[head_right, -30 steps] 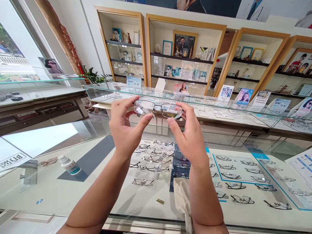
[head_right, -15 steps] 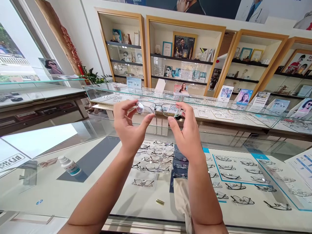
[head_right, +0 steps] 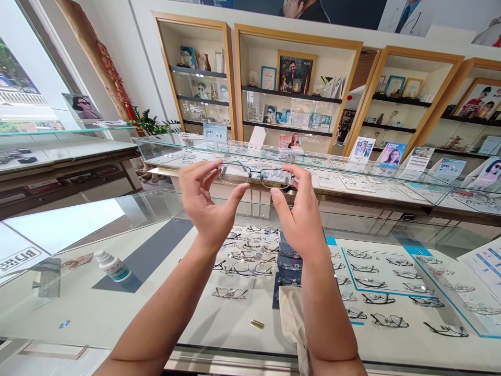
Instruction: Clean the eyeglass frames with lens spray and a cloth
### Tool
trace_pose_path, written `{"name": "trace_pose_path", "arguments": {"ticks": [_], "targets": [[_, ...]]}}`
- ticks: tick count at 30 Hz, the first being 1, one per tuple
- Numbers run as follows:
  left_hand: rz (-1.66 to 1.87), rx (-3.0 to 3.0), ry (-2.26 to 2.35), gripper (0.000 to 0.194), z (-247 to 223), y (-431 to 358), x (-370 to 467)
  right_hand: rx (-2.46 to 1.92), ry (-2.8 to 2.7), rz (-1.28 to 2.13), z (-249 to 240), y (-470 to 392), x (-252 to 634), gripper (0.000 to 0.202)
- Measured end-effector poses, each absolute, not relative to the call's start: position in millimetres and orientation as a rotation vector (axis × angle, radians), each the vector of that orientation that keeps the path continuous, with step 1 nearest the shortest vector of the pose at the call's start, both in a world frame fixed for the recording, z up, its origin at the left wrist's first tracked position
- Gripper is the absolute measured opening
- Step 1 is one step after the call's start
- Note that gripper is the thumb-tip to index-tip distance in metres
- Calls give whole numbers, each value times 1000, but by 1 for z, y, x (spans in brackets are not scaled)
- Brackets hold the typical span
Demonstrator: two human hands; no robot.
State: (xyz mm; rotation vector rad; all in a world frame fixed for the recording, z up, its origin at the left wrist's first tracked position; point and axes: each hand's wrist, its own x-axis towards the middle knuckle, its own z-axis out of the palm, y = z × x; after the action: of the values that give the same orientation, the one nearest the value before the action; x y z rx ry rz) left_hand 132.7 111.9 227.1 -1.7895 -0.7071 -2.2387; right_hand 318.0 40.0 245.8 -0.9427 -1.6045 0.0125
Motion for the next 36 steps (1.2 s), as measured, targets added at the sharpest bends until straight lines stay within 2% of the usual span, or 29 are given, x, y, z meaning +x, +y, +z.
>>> {"name": "trace_pose_path", "arguments": {"ticks": [6,12,26,30,36], "targets": [[-2303,-1837,-665,62,226,114,135,-939,-1595,-44,246,37,316,43],[-2310,-1891,-695,55,226,115,136,-935,-1600,-121,249,32,313,41],[-2305,-1984,-798,52,222,121,138,-951,-1592,-188,252,28,309,42],[-2288,-1930,-788,52,224,117,138,-970,-1574,-112,249,31,312,41],[-2170,-1752,-760,55,226,108,135,-956,-1572,228,239,46,322,38]]}}
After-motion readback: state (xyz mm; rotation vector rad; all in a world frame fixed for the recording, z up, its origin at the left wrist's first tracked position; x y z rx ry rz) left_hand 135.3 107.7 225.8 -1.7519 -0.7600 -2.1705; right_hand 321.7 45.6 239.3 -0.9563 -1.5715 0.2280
